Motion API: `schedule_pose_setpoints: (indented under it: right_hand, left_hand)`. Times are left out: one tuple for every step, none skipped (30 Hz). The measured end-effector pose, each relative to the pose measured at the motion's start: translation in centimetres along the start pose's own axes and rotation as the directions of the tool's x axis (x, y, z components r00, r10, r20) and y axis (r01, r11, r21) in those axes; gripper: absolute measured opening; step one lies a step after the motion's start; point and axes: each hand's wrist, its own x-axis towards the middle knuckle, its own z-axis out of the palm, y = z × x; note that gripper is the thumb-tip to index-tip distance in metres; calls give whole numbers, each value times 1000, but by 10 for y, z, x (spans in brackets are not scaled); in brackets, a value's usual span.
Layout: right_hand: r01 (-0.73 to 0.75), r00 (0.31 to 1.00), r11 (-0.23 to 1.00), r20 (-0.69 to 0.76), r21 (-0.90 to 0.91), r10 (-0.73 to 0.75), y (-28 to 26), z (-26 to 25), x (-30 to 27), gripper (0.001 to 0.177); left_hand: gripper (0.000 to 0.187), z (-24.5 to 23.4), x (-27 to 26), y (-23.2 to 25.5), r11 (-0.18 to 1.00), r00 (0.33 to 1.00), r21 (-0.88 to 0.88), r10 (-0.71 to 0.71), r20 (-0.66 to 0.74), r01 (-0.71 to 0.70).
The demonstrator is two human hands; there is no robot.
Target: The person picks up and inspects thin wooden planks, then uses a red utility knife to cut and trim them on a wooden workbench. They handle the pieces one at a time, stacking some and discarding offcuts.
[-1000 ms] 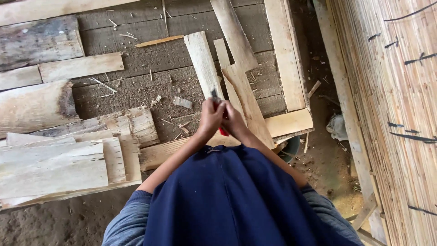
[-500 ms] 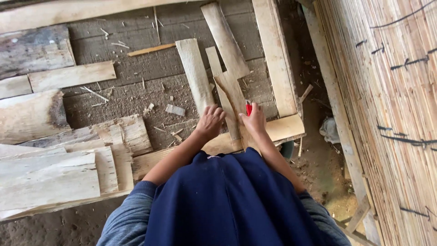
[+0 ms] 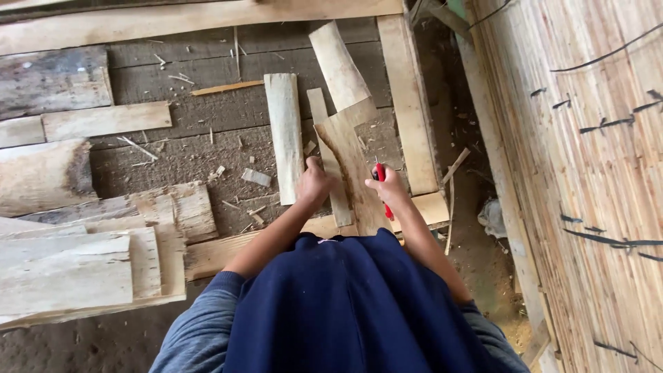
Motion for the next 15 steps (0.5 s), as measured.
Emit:
schedule_pose_setpoints:
  right_hand:
    - [3,1000,1000,-5,-3,-3,2,-3,1,29]
    - [7,1000,1000,-8,-5,-7,4,-7,1,29]
    - [12,1000,1000,-11,-8,-12,6,-10,2,29]
    - [12,1000,1000,-15,-9,-12,6,-15,3,29]
    - [15,1000,1000,-18,10,-15,6,-19,3,29]
    - [15,1000,999,-19,31,-15,9,-21,2,28]
    - [11,1000,999,-20,32,-10,14,-25,1,28]
    - [28,999,999,-25,34,-27,18,-29,3,29]
    - [45,999,998,-30,36,-44,21,-32,4,30]
    - [42,999,998,-27,38,-41,21,-34,2,30]
    - [54,998,998,-31,36,-53,21,-36,0,31]
    - [74,997,997,-31,33,-73,17,-37,1,32]
    - [79,997,996,-25,34,-78,15,-37,-1,32]
    - [83,996,997,-12,1,-83,13,-37,-2,33]
    - [88,996,996,1,-31,-88,10,-37,-2,34]
  left_hand:
    - [57,7,6,-3,1000,1000,-3,5,1,-5]
    - [54,14,11,-5,1000,1000,-30,-7,-11,7]
    - [50,21,17,-8,998,1000,-56,-20,-22,18]
    - [50,25,18,-6,998,1000,-57,-17,-19,16]
    - [43,29,18,-5,992,999,-127,-18,-43,13]
    - [40,33,17,-7,981,998,-193,-25,-66,12]
    - [40,18,2,5,982,998,-190,-26,-62,14]
    - [38,1,-11,19,985,993,-173,-11,-117,-10]
    - [38,-16,-25,33,987,985,-156,6,-171,-33]
    - [38,-22,-20,26,988,985,-153,3,-170,-30]
    - [41,-29,-16,19,995,967,-84,40,-253,-63]
    - [44,-38,-10,13,996,937,-13,82,-339,-91]
    - [44,-39,-5,8,996,935,-14,79,-346,-90]
    - [53,-41,1,3,985,886,60,174,-429,-165]
    - [67,-43,8,-3,963,822,140,269,-501,-230]
